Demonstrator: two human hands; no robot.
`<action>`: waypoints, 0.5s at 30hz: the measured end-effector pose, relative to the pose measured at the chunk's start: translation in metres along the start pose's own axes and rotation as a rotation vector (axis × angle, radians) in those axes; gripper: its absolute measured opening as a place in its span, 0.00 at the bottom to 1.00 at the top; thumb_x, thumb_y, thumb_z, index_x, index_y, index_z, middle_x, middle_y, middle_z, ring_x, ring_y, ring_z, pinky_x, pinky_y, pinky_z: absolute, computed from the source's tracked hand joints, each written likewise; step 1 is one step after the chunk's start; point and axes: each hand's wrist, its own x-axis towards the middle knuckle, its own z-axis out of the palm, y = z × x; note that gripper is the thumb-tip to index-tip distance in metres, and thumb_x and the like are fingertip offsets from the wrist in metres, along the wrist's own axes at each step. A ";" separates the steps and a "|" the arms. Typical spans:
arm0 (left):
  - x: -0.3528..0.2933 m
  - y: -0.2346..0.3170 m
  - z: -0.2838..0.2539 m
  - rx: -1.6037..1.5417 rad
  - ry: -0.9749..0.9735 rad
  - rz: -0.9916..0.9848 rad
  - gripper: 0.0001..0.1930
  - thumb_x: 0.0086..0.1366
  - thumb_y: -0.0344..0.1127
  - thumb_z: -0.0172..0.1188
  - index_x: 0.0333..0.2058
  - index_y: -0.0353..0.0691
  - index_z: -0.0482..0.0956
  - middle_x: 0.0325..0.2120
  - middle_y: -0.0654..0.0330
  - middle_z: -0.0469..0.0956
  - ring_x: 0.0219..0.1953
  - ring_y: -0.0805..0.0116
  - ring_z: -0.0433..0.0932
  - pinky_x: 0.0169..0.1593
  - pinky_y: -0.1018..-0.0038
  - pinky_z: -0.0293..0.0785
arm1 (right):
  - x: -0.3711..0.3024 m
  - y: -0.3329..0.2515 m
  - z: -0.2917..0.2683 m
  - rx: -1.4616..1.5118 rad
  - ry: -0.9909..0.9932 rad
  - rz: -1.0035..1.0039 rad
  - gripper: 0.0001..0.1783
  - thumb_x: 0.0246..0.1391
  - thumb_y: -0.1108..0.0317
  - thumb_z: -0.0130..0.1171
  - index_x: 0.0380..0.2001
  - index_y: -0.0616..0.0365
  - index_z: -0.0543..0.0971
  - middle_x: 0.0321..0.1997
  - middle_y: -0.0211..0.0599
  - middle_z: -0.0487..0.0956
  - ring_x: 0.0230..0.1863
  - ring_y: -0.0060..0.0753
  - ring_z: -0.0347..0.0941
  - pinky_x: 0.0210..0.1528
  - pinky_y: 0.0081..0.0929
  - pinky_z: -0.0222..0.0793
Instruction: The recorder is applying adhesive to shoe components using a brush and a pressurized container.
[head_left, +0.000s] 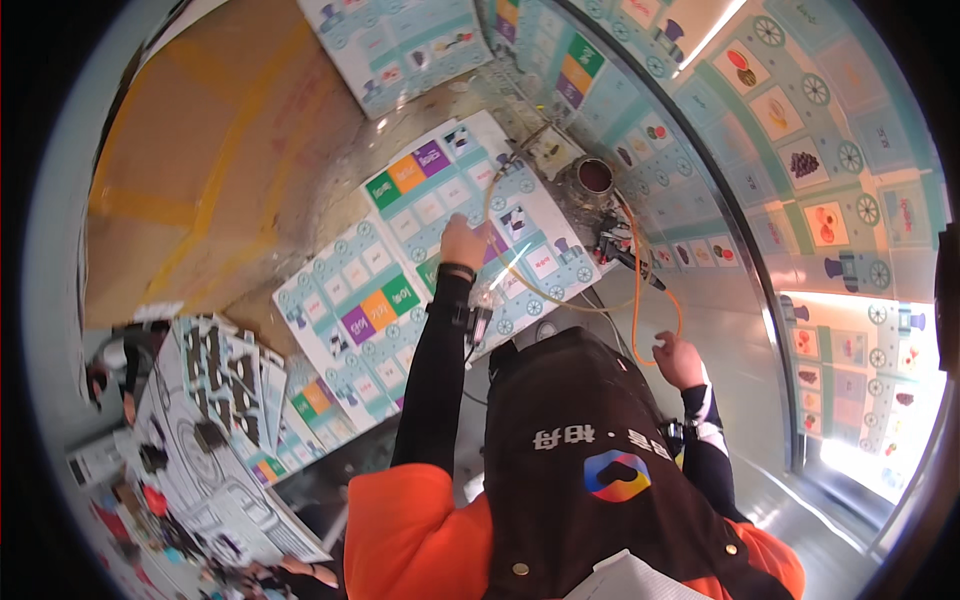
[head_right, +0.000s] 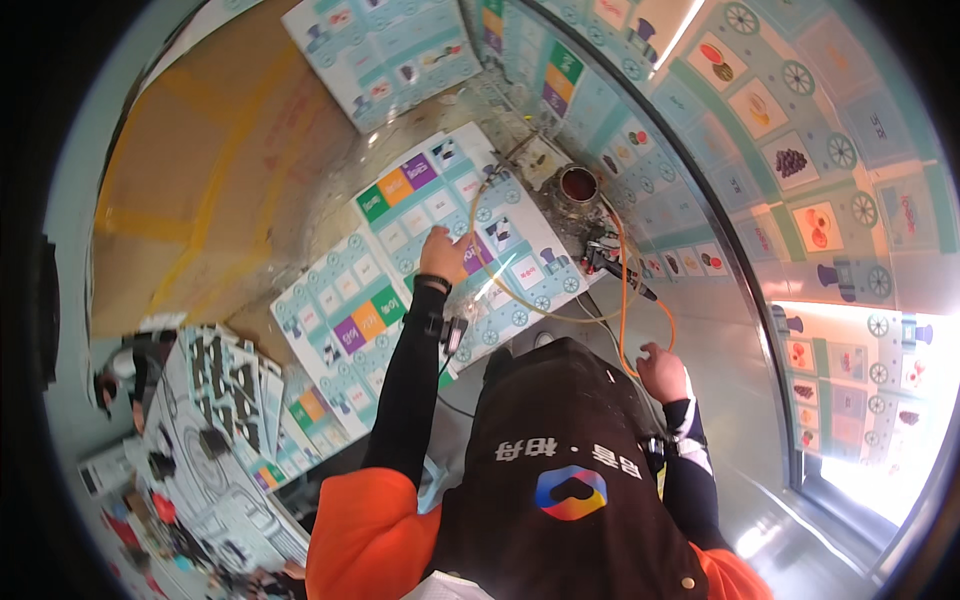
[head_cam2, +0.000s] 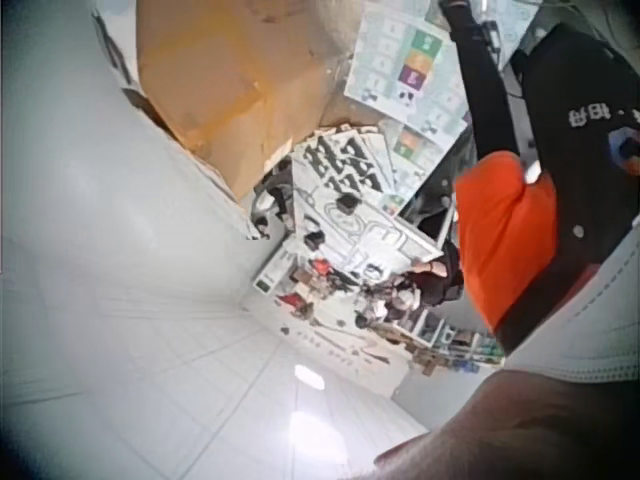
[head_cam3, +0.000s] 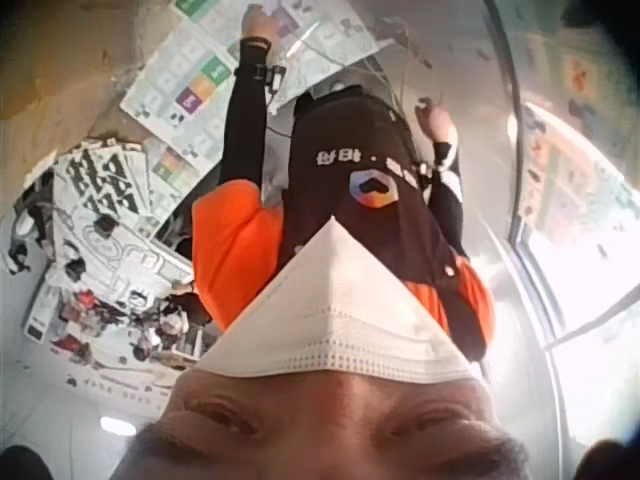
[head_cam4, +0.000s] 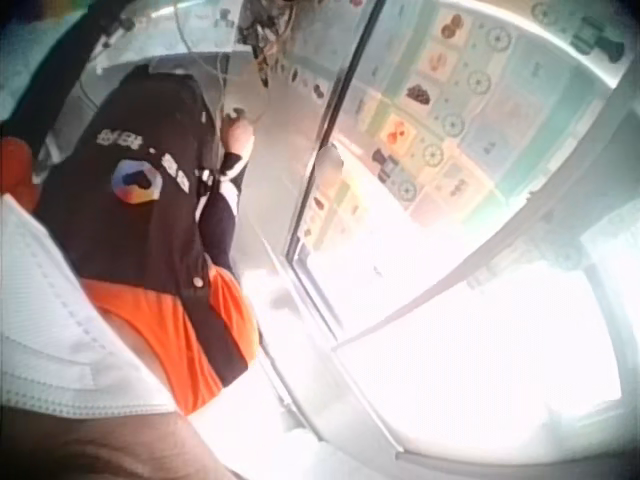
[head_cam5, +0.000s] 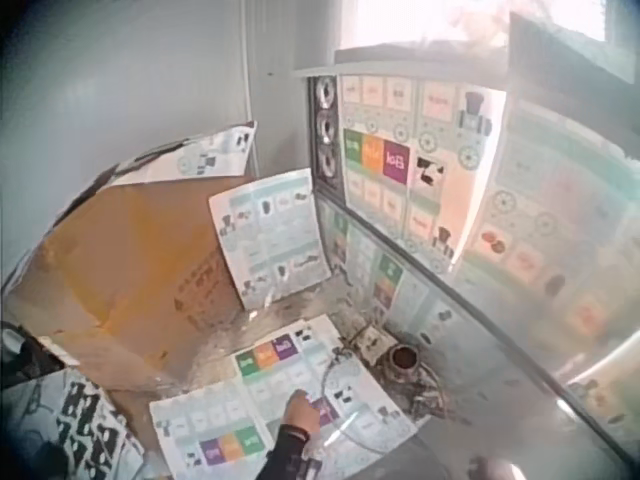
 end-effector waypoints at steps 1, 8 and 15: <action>0.028 0.000 0.021 0.059 0.058 0.038 0.26 0.60 0.50 0.65 0.43 0.29 0.73 0.41 0.42 0.78 0.47 0.42 0.77 0.50 0.55 0.75 | -0.016 0.009 0.004 0.011 0.011 0.031 0.18 0.56 0.60 0.57 0.45 0.60 0.79 0.30 0.51 0.82 0.36 0.57 0.79 0.41 0.46 0.75; 0.137 0.032 0.092 0.391 0.009 0.091 0.25 0.60 0.52 0.66 0.46 0.38 0.73 0.48 0.51 0.76 0.54 0.49 0.73 0.50 0.54 0.75 | -0.123 0.033 0.024 0.183 0.005 0.523 0.18 0.54 0.61 0.60 0.46 0.58 0.80 0.29 0.45 0.84 0.35 0.49 0.82 0.41 0.39 0.77; 0.155 0.035 0.062 0.162 -0.013 0.208 0.13 0.71 0.41 0.52 0.43 0.36 0.71 0.34 0.39 0.81 0.40 0.36 0.79 0.41 0.45 0.73 | -0.174 0.048 0.044 0.364 0.014 0.766 0.19 0.54 0.60 0.60 0.47 0.58 0.80 0.31 0.48 0.83 0.37 0.50 0.82 0.43 0.41 0.76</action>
